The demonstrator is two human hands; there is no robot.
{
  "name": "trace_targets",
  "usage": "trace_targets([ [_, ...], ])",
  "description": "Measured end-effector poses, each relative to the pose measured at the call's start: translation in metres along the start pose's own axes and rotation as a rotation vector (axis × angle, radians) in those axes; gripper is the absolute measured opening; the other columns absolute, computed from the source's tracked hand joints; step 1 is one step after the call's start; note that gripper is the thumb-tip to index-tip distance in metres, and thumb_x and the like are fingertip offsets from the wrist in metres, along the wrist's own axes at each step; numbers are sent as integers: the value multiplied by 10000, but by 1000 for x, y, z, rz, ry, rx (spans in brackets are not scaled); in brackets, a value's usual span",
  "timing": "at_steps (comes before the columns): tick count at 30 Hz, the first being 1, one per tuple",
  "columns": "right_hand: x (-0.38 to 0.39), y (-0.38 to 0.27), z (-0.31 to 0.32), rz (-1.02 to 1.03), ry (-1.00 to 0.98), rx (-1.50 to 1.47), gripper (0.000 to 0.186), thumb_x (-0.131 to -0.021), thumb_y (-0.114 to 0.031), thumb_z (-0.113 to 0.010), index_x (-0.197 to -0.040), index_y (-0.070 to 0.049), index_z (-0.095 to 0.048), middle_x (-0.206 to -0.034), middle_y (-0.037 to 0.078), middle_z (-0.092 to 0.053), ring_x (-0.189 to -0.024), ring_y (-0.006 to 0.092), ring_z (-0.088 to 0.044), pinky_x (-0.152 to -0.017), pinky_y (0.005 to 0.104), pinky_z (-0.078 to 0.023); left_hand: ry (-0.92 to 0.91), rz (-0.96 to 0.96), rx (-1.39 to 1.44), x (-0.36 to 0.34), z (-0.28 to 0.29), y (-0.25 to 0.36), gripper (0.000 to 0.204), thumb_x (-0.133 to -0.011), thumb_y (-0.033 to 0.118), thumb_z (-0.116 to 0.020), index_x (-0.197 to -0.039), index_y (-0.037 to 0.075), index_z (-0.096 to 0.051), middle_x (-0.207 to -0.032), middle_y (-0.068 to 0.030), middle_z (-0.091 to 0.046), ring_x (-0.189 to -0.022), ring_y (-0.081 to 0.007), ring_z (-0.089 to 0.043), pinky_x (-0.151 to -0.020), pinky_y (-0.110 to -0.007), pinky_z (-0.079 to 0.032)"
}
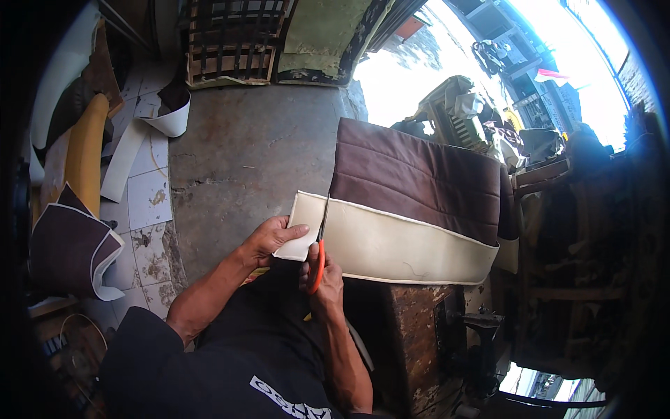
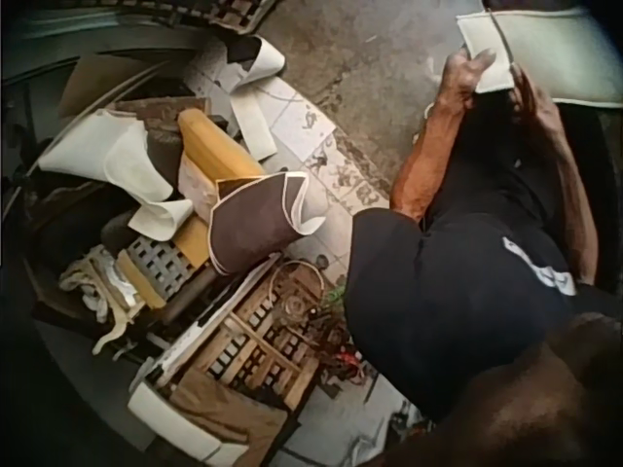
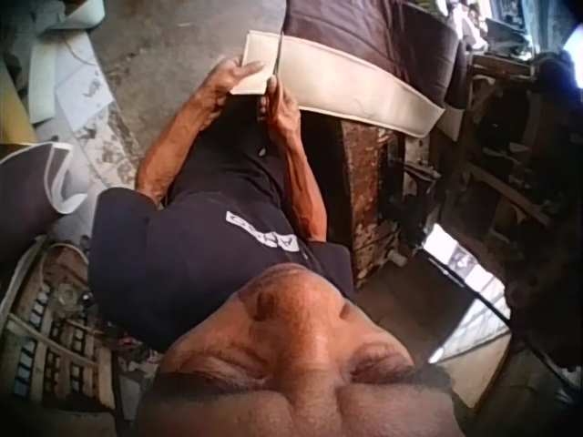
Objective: The person uses a sewing machine to stitch two different colored fabric panels together, then uses shears to trim the excess material.
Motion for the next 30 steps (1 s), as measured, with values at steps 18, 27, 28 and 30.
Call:
trace_targets([
  [18,43,19,48,230,50,-122,298,-995,-279,-772,-1134,-60,-625,-757,-1,-635,-628,50,-575,-549,226,-480,278,-178,-439,-1,102,-5,495,-990,206,-747,-1368,-63,-574,-1198,-152,-716,-1002,-223,-734,-841,-359,-609],
  [27,142,52,241,19,1149,859,474,-928,-360,-780,-1167,28,-651,-907,246,-730,-857,399,-731,-789,480,-546,11,17,-191,-21,21,-6,737,-1003,421,-732,-1557,56,-411,-1416,-144,-556,-1228,-263,-603,-971,-400,-553],
  [28,151,66,265,-25,1209,873,466,-934,-359,-763,-1183,21,-656,-999,264,-729,-944,443,-709,-826,516,-532,-41,43,-133,-28,3,-7,637,-1025,377,-713,-1497,20,-479,-1376,-120,-615,-1197,-234,-637,-973,-390,-554],
  [30,173,117,318,95,1355,1046,394,-966,-298,-720,-1214,4,-665,-1173,262,-707,-1039,462,-685,-878,555,-515,-78,57,-150,-45,-17,-24,567,-1034,343,-702,-1452,6,-518,-1345,-117,-648,-1170,-221,-659,-982,-382,-554],
])
Point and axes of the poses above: each hand's wrist, its own x-axis away from the middle knuckle, its own z-axis out of the back of the hand, y = z × x, the point moved 1 cm from there along -x, towards the middle knuckle
